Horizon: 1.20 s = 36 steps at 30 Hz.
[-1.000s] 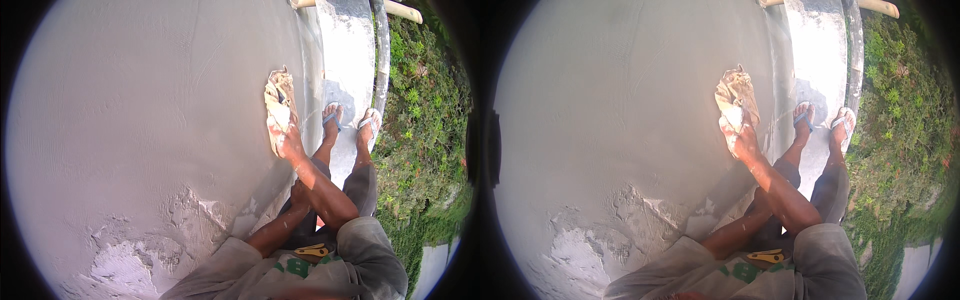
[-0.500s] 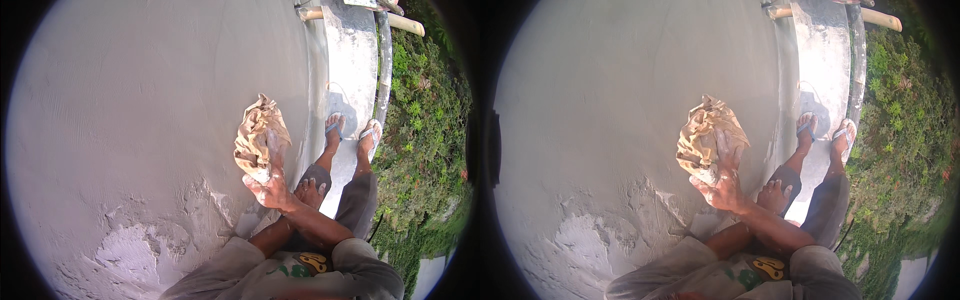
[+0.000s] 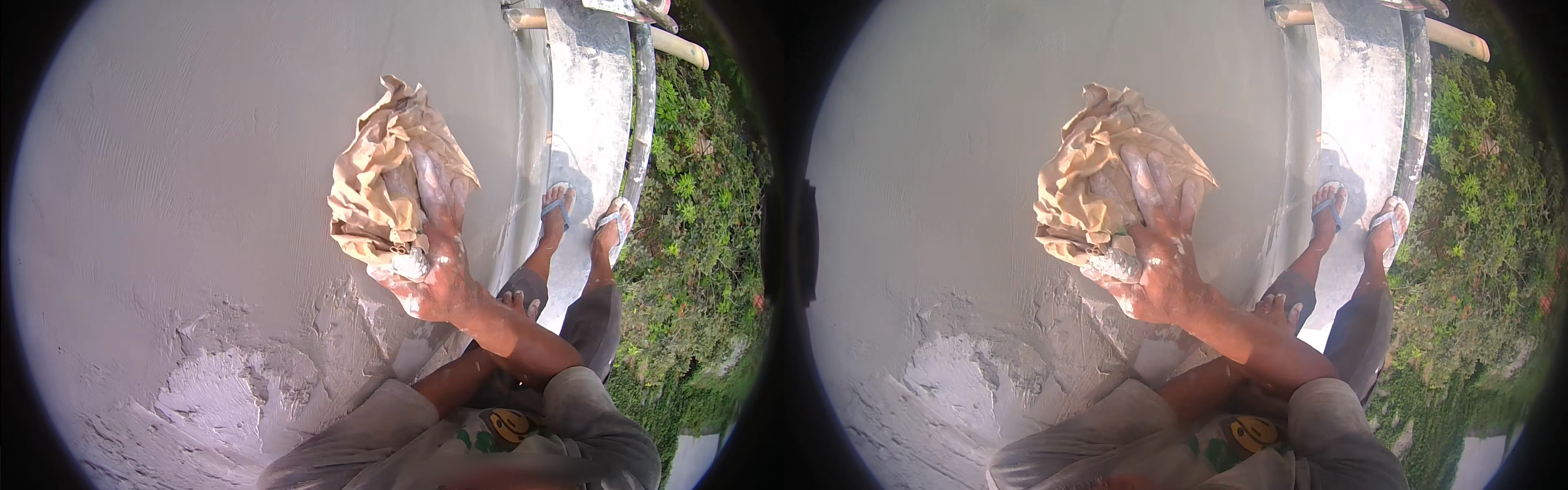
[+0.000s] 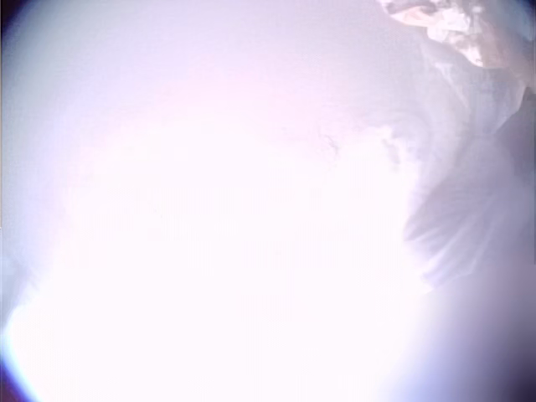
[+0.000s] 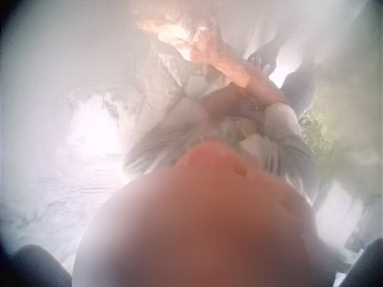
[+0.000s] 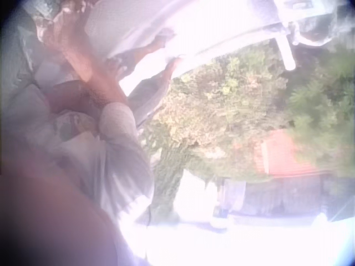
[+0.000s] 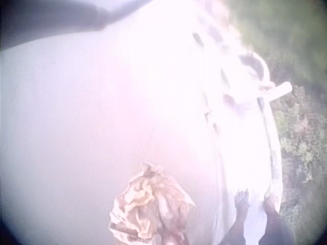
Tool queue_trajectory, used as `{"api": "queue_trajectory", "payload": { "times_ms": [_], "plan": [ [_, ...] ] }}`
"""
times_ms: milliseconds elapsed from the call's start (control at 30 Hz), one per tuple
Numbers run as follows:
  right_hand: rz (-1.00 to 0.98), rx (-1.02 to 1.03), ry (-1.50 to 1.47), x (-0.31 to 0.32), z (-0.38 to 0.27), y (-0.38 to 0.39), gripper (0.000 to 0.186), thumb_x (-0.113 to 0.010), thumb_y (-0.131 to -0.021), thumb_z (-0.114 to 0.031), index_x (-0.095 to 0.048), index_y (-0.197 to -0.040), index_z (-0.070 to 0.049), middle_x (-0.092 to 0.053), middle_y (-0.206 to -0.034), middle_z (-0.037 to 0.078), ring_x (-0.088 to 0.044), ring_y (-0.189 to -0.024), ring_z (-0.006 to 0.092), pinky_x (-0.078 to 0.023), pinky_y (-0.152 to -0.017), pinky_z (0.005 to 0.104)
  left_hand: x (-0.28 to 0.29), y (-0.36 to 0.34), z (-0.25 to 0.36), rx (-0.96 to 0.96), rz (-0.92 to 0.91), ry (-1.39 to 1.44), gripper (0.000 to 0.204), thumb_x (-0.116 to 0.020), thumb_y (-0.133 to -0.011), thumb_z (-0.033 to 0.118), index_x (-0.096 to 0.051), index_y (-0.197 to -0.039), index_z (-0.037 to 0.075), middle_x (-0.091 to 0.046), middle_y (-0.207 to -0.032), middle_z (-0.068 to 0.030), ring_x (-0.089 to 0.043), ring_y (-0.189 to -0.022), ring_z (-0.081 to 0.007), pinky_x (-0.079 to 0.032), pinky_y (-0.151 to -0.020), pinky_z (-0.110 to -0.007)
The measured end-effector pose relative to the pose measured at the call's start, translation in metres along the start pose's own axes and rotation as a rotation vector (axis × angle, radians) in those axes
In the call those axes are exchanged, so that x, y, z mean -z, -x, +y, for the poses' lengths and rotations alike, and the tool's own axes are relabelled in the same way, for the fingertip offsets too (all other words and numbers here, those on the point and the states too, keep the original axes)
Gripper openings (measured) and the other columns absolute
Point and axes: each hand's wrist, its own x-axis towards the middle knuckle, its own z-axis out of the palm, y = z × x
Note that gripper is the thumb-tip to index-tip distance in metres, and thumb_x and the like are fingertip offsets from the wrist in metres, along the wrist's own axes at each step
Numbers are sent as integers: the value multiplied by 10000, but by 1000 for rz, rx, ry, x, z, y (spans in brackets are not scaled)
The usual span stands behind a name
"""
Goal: The person applies wet plaster to an exterior wall using a trowel, smoothing the surface in repeated strokes. The person then uses a cloth to wipe and finish the plastered area.
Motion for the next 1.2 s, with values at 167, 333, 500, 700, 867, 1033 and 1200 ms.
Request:
{"api": "queue_trajectory", "payload": {
  "times_ms": [167, 333, 500, 700, 867, 1033, 1200],
  "plan": [
    [5, -325, 131, 26, 89, -138, 459, -649, -871, -356, -661, -1145, 12, -524, -1276, 222, -384, -1301, 421, -265, -956, 639, -11, -9, -16, -120, -117, -21, 557, -486, -940, 458, -528, -1307, 41, -565, -1241, -213, -546, -1169, -355, -469, -954, -442],
    [51, -154, -109, 19, 42, -42, 525, -590, -899, -385, -561, -1317, -70, -392, -1430, 206, -279, -1381, 437, -192, -1073, 619, -15, -4, -11, -150, 84, 283, 549, -550, -895, 467, -578, -1211, 18, -590, -1204, -221, -581, -1107, -364, -470, -935, -449],
    [21, 299, 275, -2, -25, -109, 670, -584, -863, -584, -637, -1215, -17, -388, -1460, 218, -270, -1395, 428, -127, -1075, 676, 4, 11, -8, -73, 102, 4, 533, -573, -876, 477, -591, -1157, 25, -598, -1152, -201, -591, -1064, -371, -465, -939, -471],
    [159, -332, -47, 30, 79, -113, 531, -530, -956, -412, -584, -1195, 59, -557, -1257, 196, -555, -1144, 249, -474, -916, 380, 21, -8, -16, -161, -98, 183, 549, -586, -879, 432, -524, -1251, 33, -553, -1209, -174, -532, -1161, -348, -442, -971, -464],
    [96, 195, 129, -2, -38, -23, 493, -679, -859, -284, -592, -1240, 16, -340, -1493, 200, -230, -1442, 357, -198, -1125, 573, 9, 15, -1, -84, 218, -113, 459, -482, -983, 303, -431, -1377, 72, -530, -1314, -167, -552, -1124, -348, -455, -950, -459],
    [24, -326, 129, 13, 41, -188, 613, -591, -899, -507, -620, -1169, 43, -432, -1408, 217, -430, -1278, 400, -321, -1032, 559, -13, 7, -25, -263, 195, 35, 443, -586, -888, 363, -554, -1176, 28, -604, -1080, -151, -600, -1058, -322, -516, -829, -420],
    [292, -820, -337, 32, 111, -20, 576, -565, -966, -338, -385, -1373, 29, -536, -1282, 139, -567, -1127, 232, -454, -951, 368, -16, -8, -30, -194, 83, 183, 442, -568, -900, 396, -573, -1154, 35, -592, -1124, -154, -604, -1039, -328, -500, -885, -435]
  ]
}}
